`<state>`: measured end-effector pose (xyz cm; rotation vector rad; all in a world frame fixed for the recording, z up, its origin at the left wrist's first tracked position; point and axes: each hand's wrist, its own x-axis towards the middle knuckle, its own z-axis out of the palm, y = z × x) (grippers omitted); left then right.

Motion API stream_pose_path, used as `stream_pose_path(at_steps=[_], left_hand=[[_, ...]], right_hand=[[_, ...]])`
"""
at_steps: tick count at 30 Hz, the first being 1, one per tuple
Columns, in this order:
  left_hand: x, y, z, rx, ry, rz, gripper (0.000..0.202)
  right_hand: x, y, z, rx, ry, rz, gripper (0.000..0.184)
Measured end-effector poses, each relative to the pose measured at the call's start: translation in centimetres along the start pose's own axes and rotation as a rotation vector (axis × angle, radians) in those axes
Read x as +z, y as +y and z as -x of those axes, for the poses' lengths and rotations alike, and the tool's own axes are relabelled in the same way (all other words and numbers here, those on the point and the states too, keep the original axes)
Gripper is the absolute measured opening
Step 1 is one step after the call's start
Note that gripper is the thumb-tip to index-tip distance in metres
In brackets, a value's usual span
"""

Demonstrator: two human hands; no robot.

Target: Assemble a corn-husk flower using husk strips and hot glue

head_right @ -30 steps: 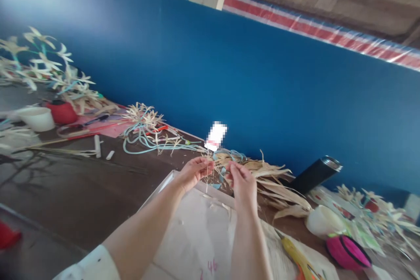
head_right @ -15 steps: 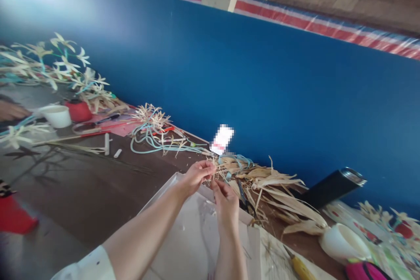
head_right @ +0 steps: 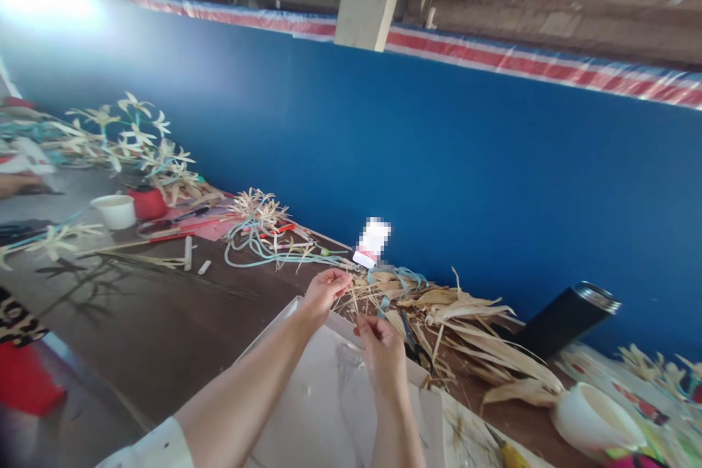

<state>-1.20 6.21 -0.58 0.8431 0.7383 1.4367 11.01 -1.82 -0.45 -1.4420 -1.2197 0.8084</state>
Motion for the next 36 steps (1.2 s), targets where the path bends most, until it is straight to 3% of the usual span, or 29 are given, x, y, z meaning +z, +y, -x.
stream_pose_path(at_steps=[10,15,21,26,36], left_hand=[[0.3,1.5,0.6,0.054,0.086,-0.018,0.031],[0.7,2.3,1.5,-0.05,-0.141,-0.145,0.046],[0.9,1.8,2.4,-0.083,-0.364,-0.408,0.04],[1.0,1.3,2.2,-0.066,-0.326,-0.452,0.029],[1.0,2.1,1.9,-0.025,-0.244,-0.317,0.025]], right_hand=[[-0.5,-0.1,-0.2,-0.03,-0.008,0.076,0.033],[-0.8,0.2,-0.5,-0.01,0.067,0.065,0.032],[-1.1,0.6,-0.7,-0.051,0.114,0.048,0.038],[-0.9,0.3,-0.6,-0.063,0.098,0.036,0.039],[-1.0,0.8,-0.9,-0.058,0.064,0.013,0.039]])
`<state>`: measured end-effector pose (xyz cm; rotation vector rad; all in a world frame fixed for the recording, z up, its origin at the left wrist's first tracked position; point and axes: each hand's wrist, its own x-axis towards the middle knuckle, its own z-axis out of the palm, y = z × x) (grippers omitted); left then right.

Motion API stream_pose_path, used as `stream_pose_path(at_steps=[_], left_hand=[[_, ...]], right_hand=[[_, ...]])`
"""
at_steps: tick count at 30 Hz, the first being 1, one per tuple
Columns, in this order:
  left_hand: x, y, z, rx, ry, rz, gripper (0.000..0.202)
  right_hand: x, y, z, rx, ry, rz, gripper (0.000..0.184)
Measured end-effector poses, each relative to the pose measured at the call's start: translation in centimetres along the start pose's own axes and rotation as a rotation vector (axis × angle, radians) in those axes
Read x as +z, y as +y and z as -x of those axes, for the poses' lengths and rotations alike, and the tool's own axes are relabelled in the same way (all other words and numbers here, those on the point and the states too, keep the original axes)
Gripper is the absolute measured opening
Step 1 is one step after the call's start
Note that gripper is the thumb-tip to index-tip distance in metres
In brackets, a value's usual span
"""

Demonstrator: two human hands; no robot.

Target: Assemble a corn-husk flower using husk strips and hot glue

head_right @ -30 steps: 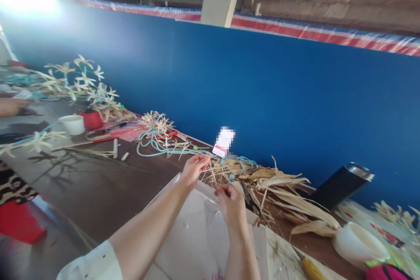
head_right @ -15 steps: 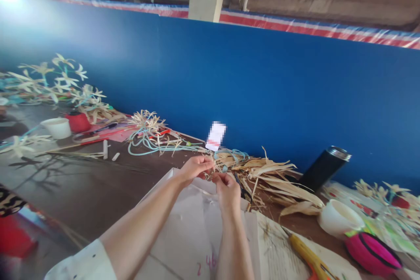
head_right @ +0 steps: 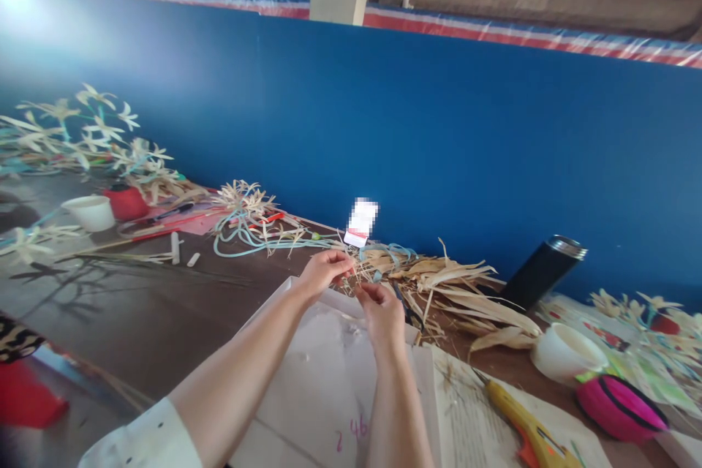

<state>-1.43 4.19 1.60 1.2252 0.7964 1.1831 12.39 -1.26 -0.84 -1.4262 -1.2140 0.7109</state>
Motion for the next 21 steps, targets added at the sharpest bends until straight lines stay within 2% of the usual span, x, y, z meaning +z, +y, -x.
stream_pose_path(at_steps=[11,16,19,21], left_hand=[[-0.2,0.4,0.1,0.014,0.005,-0.018,0.024],[0.1,0.3,0.0,0.002,0.013,0.076,0.024],[0.0,0.1,-0.2,0.0,0.095,0.042,0.022],[-0.1,-0.1,-0.5,-0.002,0.178,0.015,0.021]], right_hand=[[-0.2,0.4,-0.1,-0.005,0.056,0.061,0.034],[0.2,-0.6,0.4,-0.038,0.047,0.089,0.029],[-0.6,-1.3,0.4,-0.081,0.079,0.135,0.032],[-1.8,-1.4,0.2,-0.115,0.208,0.188,0.036]])
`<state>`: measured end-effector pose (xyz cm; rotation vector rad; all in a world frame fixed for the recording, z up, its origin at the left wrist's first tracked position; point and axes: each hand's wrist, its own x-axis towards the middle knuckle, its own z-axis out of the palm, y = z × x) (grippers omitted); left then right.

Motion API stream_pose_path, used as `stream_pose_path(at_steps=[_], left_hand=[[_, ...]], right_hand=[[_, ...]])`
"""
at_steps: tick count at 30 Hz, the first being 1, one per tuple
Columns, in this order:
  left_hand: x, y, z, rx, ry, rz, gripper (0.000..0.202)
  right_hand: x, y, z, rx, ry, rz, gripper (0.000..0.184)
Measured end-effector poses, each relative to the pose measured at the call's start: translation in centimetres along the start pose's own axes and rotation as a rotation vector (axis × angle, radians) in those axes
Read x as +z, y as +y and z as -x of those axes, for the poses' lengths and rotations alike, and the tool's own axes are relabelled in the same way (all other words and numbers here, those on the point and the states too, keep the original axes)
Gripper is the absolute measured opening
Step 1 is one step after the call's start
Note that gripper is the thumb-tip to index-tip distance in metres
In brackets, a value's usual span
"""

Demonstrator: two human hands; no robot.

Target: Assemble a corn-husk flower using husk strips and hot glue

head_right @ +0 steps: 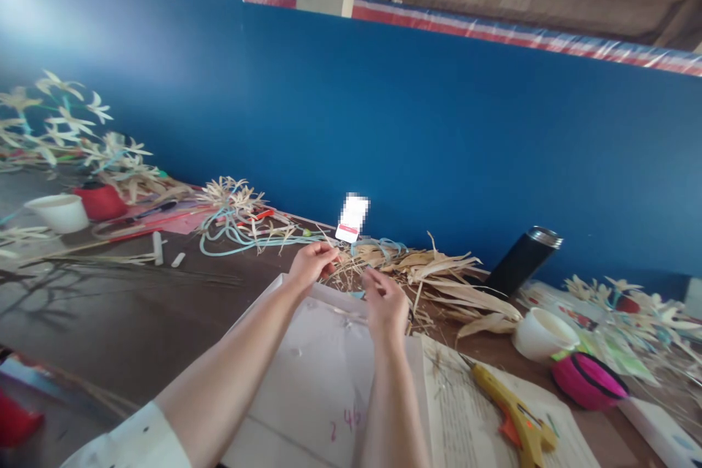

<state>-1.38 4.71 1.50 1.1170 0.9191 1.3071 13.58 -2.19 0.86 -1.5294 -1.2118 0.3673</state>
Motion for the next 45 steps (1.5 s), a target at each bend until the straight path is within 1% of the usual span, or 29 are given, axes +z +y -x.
stream_pose_path(at_steps=[1,3,5,6,7,8,10,11,13,18,22,28,34,36,40,45], left_hand=[[0.0,-0.1,-0.1,0.001,0.037,-0.009,0.021],[0.0,-0.4,-0.3,0.01,0.09,-0.032,0.019],[0.0,-0.7,-0.4,0.026,0.114,-0.06,0.018],[0.1,-0.9,-0.5,0.031,0.12,-0.073,0.017],[0.1,-1.0,-0.5,0.032,0.125,-0.084,0.017],[0.2,-1.1,-0.5,0.027,0.126,-0.092,0.017],[0.2,-1.2,-0.4,0.008,0.129,-0.102,0.017],[0.3,-1.2,-0.4,-0.003,0.13,-0.104,0.016],[0.3,-1.1,-0.4,-0.02,0.126,-0.105,0.016],[0.6,-0.8,-0.1,-0.028,0.093,-0.075,0.011],[0.7,-0.8,0.0,-0.045,0.079,-0.073,0.011],[0.8,-1.0,-0.1,-0.046,0.053,-0.066,0.013],[0.9,-1.2,-0.1,-0.064,0.047,-0.062,0.012],[0.9,-1.2,-0.1,-0.062,0.044,-0.066,0.012],[0.9,-1.3,-0.1,-0.049,0.029,-0.068,0.012],[0.9,-1.2,0.0,-0.066,0.016,-0.081,0.011]], right_hand=[[-0.7,0.2,-0.3,-0.001,0.1,0.043,0.038],[-2.2,0.8,-0.8,0.045,0.301,0.164,0.036],[-3.4,1.4,-1.2,0.114,0.401,0.336,0.035],[-3.9,1.6,-1.3,0.166,0.412,0.412,0.035],[-4.3,1.9,-1.4,0.226,0.384,0.482,0.035],[-4.5,2.1,-1.5,0.29,0.325,0.543,0.035],[-4.9,2.6,-1.7,0.4,0.16,0.632,0.032],[-5.0,2.9,-1.8,0.434,0.094,0.66,0.031],[-5.1,3.5,-2.1,0.448,0.04,0.689,0.03],[-5.0,4.7,-2.5,0.417,0.039,0.699,0.027],[-4.5,4.5,-2.3,0.392,0.035,0.732,0.024],[-3.4,3.4,-1.8,0.439,-0.046,0.803,0.029],[-3.1,4.2,-2.1,0.389,-0.066,0.762,0.04],[-3.0,4.3,-2.2,0.387,-0.06,0.753,0.041],[-2.9,4.0,-2.6,0.443,-0.101,0.733,0.043],[-2.8,3.9,-3.4,0.534,-0.152,0.761,0.049]])
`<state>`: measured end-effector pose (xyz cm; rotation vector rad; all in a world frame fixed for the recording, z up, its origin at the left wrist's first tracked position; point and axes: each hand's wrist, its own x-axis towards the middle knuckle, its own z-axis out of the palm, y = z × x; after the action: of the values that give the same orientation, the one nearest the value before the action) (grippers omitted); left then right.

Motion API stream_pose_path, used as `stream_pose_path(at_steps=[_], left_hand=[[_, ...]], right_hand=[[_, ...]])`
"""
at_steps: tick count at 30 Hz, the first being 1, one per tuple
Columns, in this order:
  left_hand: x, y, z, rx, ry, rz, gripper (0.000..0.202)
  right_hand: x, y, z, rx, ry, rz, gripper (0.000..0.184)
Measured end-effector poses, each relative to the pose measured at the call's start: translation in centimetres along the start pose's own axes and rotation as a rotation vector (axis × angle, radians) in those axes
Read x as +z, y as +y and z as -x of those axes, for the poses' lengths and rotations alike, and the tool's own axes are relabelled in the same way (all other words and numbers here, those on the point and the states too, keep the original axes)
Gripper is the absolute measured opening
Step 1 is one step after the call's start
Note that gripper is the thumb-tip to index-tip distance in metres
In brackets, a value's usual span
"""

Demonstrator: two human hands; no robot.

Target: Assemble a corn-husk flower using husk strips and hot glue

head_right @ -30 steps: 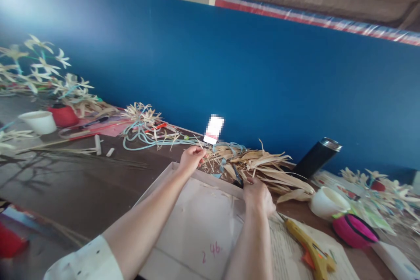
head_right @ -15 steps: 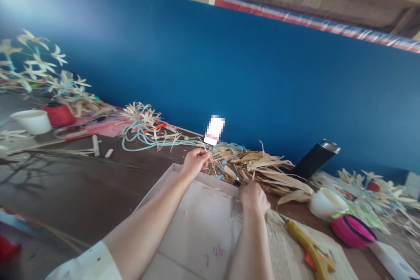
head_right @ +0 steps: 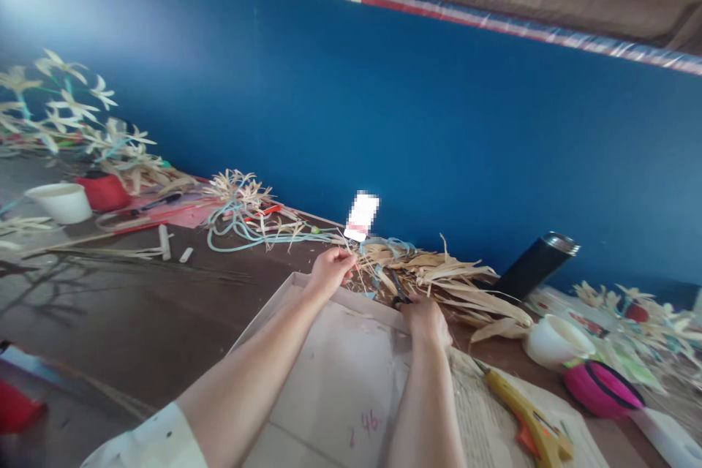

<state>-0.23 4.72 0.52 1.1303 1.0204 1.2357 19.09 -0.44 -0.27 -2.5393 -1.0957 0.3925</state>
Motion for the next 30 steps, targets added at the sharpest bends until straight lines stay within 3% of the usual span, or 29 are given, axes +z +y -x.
stream_pose_path(at_steps=[5,10,13,15,17,20,22,25,30], left_hand=[[0.1,0.2,0.1,-0.019,0.01,-0.002,0.01],[0.0,0.3,0.0,-0.013,0.055,0.045,0.011],[-0.2,0.2,-0.4,-0.033,0.116,0.152,0.015],[-0.4,0.1,-0.7,-0.048,0.161,0.267,0.018],[-0.7,0.0,-0.9,-0.044,0.196,0.387,0.022],[-0.9,0.1,-1.0,-0.042,0.228,0.517,0.028],[-1.1,0.2,-1.1,-0.05,0.241,0.567,0.031],[-1.2,0.5,-1.1,-0.031,0.253,0.613,0.034],[-1.5,0.7,-1.1,0.019,0.254,0.68,0.035]], right_hand=[[0.3,-0.2,-0.4,-0.016,-0.013,0.037,0.042],[-0.5,-0.2,0.5,-0.074,0.065,0.052,0.038],[-1.3,-0.2,1.3,-0.184,0.124,-0.093,0.039],[-1.4,-0.3,1.9,-0.26,0.123,-0.323,0.041],[-1.3,-0.5,2.6,-0.311,0.042,-0.646,0.044],[-0.8,-1.1,3.9,-0.39,-0.214,-1.105,0.048],[-0.6,-1.6,4.7,-0.429,-0.374,-1.278,0.046],[-0.5,-2.2,5.6,-0.451,-0.537,-1.37,0.044],[-0.2,-2.5,6.3,-0.471,-0.699,-1.374,0.041]])
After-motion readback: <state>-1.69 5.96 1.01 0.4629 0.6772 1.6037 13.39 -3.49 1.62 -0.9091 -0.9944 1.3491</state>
